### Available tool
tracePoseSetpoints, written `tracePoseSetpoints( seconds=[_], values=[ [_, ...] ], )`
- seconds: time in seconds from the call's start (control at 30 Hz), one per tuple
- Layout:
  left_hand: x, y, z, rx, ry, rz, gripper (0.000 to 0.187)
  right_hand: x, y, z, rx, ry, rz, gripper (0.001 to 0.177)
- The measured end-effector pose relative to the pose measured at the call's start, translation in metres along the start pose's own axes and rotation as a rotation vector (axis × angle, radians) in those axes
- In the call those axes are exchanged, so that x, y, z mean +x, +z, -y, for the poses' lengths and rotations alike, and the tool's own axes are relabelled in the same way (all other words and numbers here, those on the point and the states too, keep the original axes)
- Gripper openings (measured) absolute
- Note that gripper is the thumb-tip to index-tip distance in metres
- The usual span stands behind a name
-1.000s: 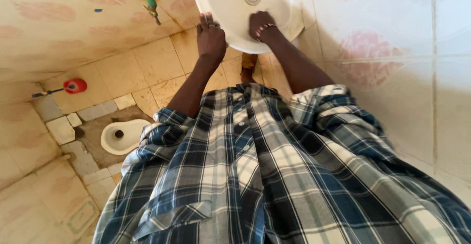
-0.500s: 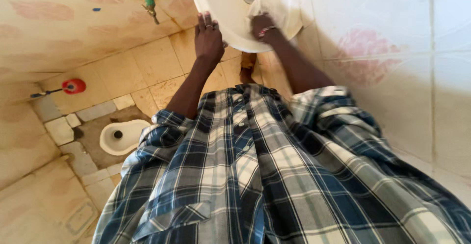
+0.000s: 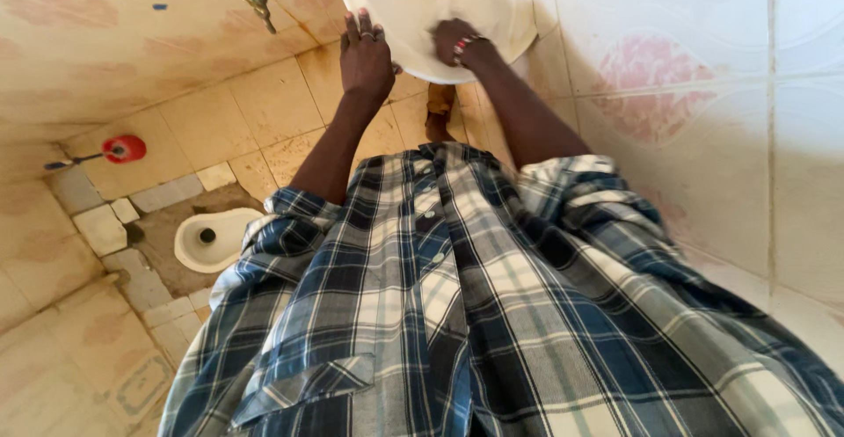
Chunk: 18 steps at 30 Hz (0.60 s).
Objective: The person wipes the interior and rim of a white sink using a white cloth, moving the cloth in circular and side-to-side motions across the surface.
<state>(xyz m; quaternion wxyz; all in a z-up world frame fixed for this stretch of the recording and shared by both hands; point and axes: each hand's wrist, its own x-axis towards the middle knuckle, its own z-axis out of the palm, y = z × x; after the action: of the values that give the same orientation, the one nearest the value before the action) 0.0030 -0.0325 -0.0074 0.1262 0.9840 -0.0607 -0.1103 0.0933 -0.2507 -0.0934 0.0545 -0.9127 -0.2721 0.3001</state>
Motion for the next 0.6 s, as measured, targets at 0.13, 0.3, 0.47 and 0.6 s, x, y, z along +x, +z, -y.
tracePoseSetpoints(
  seconds=[0.13, 0.3, 0.47, 0.6],
  values=[
    [0.001, 0.001, 0.001, 0.009, -0.005, 0.003, 0.087, 0.026, 0.017, 0.042, 0.341, -0.153, -0.378, 0.068],
    [0.0, -0.003, 0.0, -0.034, -0.035, 0.023, 0.087, -0.006, 0.009, -0.002, -0.087, 0.016, 0.023, 0.044],
    [0.003, -0.002, -0.002, -0.039, -0.04, 0.025, 0.087, 0.003, 0.025, -0.029, -0.151, 0.207, -0.165, 0.025],
    [-0.003, 0.007, 0.002, -0.024, -0.01, 0.003, 0.085, 0.037, 0.034, 0.033, 0.244, -0.071, -0.443, 0.035]
  ],
)
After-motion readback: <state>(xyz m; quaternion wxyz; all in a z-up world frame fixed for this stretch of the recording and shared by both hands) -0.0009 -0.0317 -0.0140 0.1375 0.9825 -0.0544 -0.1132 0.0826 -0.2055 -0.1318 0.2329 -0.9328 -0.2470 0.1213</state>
